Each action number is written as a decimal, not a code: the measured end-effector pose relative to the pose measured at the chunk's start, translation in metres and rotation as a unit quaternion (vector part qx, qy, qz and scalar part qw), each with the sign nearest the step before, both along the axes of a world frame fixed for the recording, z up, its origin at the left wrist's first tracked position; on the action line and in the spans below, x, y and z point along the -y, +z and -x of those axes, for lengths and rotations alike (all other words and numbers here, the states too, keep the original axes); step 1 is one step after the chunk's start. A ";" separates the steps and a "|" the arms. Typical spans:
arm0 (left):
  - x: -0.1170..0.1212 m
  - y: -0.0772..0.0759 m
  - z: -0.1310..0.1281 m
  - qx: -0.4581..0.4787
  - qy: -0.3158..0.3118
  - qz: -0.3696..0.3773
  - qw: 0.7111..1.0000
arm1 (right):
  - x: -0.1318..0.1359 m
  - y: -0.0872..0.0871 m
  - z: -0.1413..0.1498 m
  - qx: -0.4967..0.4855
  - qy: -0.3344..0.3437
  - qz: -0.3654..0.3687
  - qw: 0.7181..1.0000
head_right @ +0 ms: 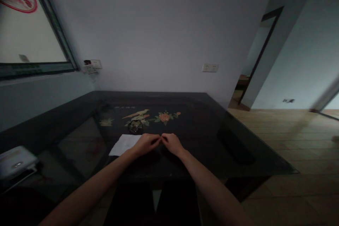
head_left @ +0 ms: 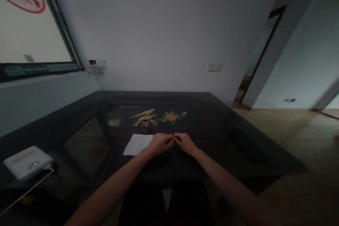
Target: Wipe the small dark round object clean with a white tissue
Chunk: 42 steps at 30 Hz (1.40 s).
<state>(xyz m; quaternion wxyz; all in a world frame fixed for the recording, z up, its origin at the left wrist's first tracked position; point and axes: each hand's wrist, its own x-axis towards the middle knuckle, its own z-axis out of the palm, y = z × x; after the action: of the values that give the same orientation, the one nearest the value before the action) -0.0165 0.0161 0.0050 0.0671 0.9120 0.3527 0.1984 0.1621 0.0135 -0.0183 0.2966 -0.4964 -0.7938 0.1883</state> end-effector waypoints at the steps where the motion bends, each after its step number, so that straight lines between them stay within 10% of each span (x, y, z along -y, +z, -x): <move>1: -0.003 0.002 0.003 0.014 0.013 -0.002 1.000 | 0.001 0.000 0.000 -0.001 -0.002 0.002 1.000; 9: -0.051 0.024 0.045 0.174 0.130 -0.010 0.976 | 0.010 0.011 0.012 0.051 -0.001 -0.003 0.999; 16: -0.090 0.006 0.099 0.229 0.254 -0.024 0.939 | 0.008 0.030 0.069 0.095 0.035 -0.036 0.994; 23: -0.100 -0.012 0.097 0.201 0.259 0.034 0.944 | -0.006 0.020 0.108 0.153 0.117 -0.088 0.977; 31: -0.100 -0.018 0.114 0.228 0.170 0.181 0.941 | -0.009 0.016 0.058 0.187 0.199 -0.020 0.962; 37: -0.093 -0.014 0.110 0.217 0.263 0.173 0.924 | -0.011 0.022 -0.011 0.144 0.126 0.027 0.981; 42: -0.084 -0.018 0.089 0.222 0.207 0.140 0.942 | -0.010 0.021 -0.050 0.148 0.000 0.015 0.989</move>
<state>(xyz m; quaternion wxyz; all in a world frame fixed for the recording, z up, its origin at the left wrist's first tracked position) -0.1052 0.1000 -0.0129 0.2277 0.7330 0.5345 0.3539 0.2118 0.0237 0.0029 0.1682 -0.5236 -0.8259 0.1246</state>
